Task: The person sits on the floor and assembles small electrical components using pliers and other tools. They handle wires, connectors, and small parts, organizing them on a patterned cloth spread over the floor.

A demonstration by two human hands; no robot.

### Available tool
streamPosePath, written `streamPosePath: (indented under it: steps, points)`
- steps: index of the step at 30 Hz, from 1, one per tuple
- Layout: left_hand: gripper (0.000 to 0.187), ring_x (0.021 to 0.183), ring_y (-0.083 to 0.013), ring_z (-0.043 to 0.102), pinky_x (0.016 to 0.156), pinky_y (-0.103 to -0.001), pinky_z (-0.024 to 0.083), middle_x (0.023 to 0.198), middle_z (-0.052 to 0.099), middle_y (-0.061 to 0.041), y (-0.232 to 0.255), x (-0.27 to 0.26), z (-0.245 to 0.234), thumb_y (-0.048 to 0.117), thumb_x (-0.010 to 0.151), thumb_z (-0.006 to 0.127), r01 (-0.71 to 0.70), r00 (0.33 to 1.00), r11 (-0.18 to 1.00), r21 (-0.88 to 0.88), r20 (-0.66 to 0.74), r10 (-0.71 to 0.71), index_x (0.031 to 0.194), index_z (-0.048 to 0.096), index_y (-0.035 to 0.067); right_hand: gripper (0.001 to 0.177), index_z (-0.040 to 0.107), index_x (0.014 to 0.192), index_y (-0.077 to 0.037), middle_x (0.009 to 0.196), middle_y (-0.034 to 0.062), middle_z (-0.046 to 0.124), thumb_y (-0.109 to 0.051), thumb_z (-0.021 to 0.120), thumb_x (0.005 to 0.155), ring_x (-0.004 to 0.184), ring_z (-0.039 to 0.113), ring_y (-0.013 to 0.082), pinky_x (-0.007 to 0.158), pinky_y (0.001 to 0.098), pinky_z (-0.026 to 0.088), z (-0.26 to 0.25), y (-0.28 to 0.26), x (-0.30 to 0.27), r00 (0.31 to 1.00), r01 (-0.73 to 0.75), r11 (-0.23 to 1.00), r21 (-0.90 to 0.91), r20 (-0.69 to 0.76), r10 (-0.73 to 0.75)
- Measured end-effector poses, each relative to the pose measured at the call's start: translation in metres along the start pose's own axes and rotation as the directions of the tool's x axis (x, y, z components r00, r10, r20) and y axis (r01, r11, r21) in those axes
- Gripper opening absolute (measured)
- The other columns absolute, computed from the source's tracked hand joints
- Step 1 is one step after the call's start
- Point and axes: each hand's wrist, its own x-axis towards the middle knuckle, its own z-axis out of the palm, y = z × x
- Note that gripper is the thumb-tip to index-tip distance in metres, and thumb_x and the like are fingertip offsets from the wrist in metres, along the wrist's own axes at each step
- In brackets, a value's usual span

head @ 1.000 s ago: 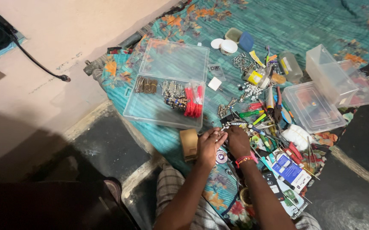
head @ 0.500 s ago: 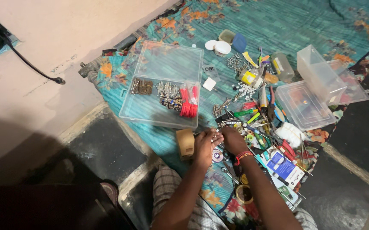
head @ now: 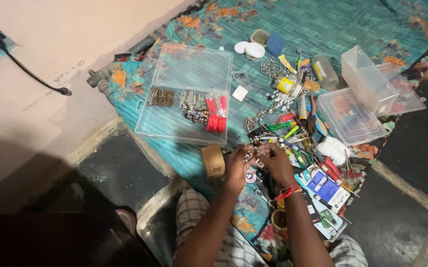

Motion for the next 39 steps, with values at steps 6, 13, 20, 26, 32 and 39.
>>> streamPosePath:
  steps: [6, 13, 20, 26, 32, 39]
  points:
    - [0.023, 0.095, -0.0142, 0.065, 0.076, -0.031, 0.049, 0.107, 0.072, -0.004, -0.02, 0.004, -0.007, 0.021, 0.103, 0.063, 0.087, 0.996, 0.979, 0.182, -0.036, -0.082, 0.116, 0.07, 0.004, 0.023, 0.074, 0.102, -0.003, 0.09, 0.0133, 0.071, -0.017, 0.072, 0.084, 0.077, 0.068, 0.0252, 0.071, 0.0361, 0.053, 0.022, -0.028, -0.008, 0.987, 0.086, 0.886, -0.455, -0.08, -0.137]
    - [0.025, 0.098, -0.015, 0.069, 0.088, -0.032, 0.056, 0.107, 0.073, -0.006, -0.007, -0.006, 0.012, 0.02, 0.099, 0.067, 0.112, 0.994, 0.982, 0.152, -0.035, -0.108, 0.117, 0.071, 0.003, 0.024, 0.075, 0.107, -0.006, 0.092, 0.0133, 0.075, -0.019, 0.069, 0.087, 0.076, 0.072, 0.0263, 0.07, 0.0372, 0.054, 0.017, -0.042, -0.016, 0.987, 0.01, 0.914, -0.406, -0.142, -0.074]
    - [0.019, 0.1, -0.0223, 0.07, 0.105, -0.044, 0.057, 0.103, 0.069, -0.01, 0.02, -0.011, 0.015, 0.005, 0.093, 0.072, -0.069, 0.993, 0.991, -0.112, 0.086, 0.079, 0.109, 0.066, -0.004, 0.017, 0.076, 0.101, -0.003, 0.089, 0.0124, 0.078, -0.014, 0.067, 0.091, 0.08, 0.076, 0.0242, 0.075, 0.0347, 0.057, -0.002, 0.003, 0.002, 0.958, -0.017, 0.954, -0.298, -0.278, -0.07]
    - [0.021, 0.102, -0.0264, 0.07, 0.105, -0.042, 0.056, 0.103, 0.069, -0.013, 0.022, -0.005, 0.009, 0.003, 0.094, 0.071, -0.072, 0.995, 0.993, -0.091, 0.067, 0.079, 0.112, 0.066, -0.006, 0.018, 0.076, 0.101, -0.009, 0.098, 0.0155, 0.074, -0.015, 0.066, 0.087, 0.095, 0.069, 0.0369, 0.082, 0.0464, 0.055, 0.026, 0.05, 0.024, 0.961, 0.16, 0.687, -0.709, -0.047, -0.272]
    - [0.021, 0.101, -0.0277, 0.071, 0.102, -0.043, 0.058, 0.104, 0.069, -0.015, 0.011, 0.002, 0.0, 0.002, 0.092, 0.07, -0.059, 0.998, 0.997, -0.04, 0.034, 0.061, 0.111, 0.066, -0.006, 0.018, 0.074, 0.098, -0.008, 0.098, 0.0171, 0.072, -0.018, 0.067, 0.084, 0.097, 0.065, 0.0395, 0.076, 0.0475, 0.054, 0.044, 0.042, 0.026, 0.945, 0.221, 0.63, -0.744, 0.005, -0.326]
    - [0.02, 0.098, -0.0252, 0.071, 0.097, -0.042, 0.061, 0.105, 0.07, -0.014, 0.004, 0.003, -0.002, 0.005, 0.094, 0.067, -0.054, 0.996, 0.998, 0.029, -0.064, 0.056, 0.11, 0.064, -0.007, 0.023, 0.073, 0.102, -0.005, 0.084, 0.0138, 0.074, -0.022, 0.074, 0.086, 0.075, 0.07, 0.0281, 0.068, 0.039, 0.054, 0.015, 0.005, -0.001, 0.965, -0.117, 0.955, -0.273, -0.26, 0.044]
